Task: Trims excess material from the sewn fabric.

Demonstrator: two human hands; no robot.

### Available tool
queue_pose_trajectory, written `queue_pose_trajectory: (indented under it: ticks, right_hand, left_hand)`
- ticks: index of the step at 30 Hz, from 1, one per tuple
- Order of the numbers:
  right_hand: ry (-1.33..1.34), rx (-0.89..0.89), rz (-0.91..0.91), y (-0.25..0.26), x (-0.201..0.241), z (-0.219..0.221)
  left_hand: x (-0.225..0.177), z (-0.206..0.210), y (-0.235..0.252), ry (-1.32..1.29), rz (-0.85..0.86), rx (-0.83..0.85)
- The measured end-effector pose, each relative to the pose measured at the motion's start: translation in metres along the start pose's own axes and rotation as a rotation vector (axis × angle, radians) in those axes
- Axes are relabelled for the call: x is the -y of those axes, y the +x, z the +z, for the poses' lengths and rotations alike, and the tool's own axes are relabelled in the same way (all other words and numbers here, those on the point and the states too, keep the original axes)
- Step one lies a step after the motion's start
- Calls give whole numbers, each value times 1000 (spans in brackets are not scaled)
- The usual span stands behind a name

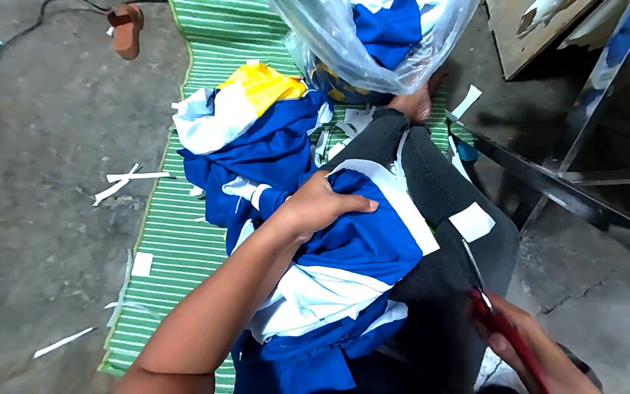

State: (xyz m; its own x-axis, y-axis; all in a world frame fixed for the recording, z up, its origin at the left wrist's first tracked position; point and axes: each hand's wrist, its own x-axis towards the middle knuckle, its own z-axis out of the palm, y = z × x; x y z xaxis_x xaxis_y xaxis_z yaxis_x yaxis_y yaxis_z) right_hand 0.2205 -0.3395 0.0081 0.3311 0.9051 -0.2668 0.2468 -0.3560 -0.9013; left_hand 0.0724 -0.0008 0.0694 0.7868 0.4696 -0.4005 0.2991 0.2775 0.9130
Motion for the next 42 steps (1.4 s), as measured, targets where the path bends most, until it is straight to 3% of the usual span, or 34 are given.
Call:
queue_pose_trajectory:
  ticks: [7,13,42]
  right_hand:
    - [38,60,78,6,3,19]
    - [67,74,-5,24,4,22]
    - [103,131,-75,37,0,19]
  left_hand:
    - [2,0,-1,2,-5,-19]
    - [1,-1,-3,-18,-2,13]
    - [0,-4,-4,-56,-42,37]
